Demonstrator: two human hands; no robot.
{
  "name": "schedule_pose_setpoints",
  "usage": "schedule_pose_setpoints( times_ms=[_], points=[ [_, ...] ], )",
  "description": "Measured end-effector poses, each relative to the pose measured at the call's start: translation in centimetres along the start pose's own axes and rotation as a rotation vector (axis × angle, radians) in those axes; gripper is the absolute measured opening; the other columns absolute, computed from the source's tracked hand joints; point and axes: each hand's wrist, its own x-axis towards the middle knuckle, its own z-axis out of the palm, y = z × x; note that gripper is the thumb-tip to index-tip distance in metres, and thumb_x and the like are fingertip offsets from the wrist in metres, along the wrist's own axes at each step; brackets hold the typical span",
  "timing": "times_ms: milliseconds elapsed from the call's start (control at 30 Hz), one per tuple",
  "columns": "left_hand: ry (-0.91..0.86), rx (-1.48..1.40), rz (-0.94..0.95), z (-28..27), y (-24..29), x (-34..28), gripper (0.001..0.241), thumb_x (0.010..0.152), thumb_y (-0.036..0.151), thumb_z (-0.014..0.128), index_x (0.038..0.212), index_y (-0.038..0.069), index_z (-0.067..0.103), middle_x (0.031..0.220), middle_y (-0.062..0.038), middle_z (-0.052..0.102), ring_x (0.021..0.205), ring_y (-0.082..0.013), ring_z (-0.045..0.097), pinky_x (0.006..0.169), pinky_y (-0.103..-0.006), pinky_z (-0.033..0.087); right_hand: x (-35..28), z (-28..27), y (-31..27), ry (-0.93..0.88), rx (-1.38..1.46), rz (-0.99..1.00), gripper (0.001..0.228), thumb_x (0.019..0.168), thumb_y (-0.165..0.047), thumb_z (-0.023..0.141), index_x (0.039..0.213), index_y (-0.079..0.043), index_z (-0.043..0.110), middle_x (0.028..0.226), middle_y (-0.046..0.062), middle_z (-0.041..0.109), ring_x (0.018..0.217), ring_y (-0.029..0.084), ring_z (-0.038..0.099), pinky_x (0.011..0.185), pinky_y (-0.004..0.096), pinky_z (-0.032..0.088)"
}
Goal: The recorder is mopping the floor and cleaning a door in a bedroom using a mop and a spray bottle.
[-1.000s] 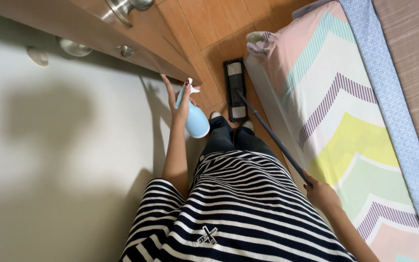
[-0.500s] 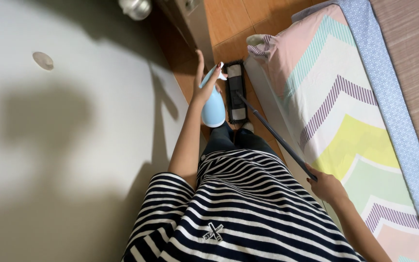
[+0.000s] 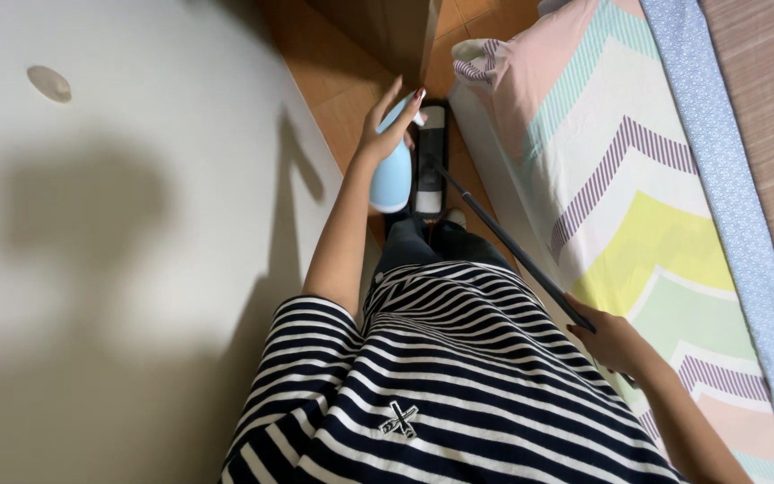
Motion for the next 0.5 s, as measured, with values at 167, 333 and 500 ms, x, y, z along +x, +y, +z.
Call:
schedule_pose_setpoints(
  times_ms=[167,333,500],
  points=[
    [0.161,0.022,-0.141,-1.0,-2.8,-6.3,0.073,0.091,0.064,0.062,0.127,0.000,0.069,0.092,-0.010,0.077,0.049,-0.0139,0.062,0.050,-0.0298,0.054,-3.5,-2.2,0.1,-0.079,-0.047,0.085,0.060,0.100,-0.041,0.059,0.157,-0.042,0.039,0.062,0.013,0.067,0.048,0.019,0.054,0.049,0.037,0.049],
    [0.505,0.024,-0.218,-1.1,-7.3,-10.4,0.073,0.089,0.068,0.056,0.111,0.001,0.075,0.088,-0.007,0.077,0.048,-0.0156,0.063,0.048,-0.0310,0.053,-2.2,-1.8,1.0,-0.053,-0.058,0.047,0.058,0.100,-0.040,0.059,0.156,-0.039,0.043,0.057,0.011,0.063,0.046,0.018,0.049,0.048,0.038,0.044],
    [0.743,0.267,-0.138,-1.0,-10.4,-12.3,0.067,0.098,0.065,0.053,0.088,0.003,0.076,0.073,-0.008,0.072,0.061,-0.0162,0.067,0.060,-0.0318,0.053,-2.1,-2.6,0.3,0.000,-0.044,-0.012,0.058,0.099,-0.037,0.060,0.155,-0.039,0.045,0.052,0.011,0.057,0.043,0.019,0.049,0.045,0.038,0.045]
  ],
)
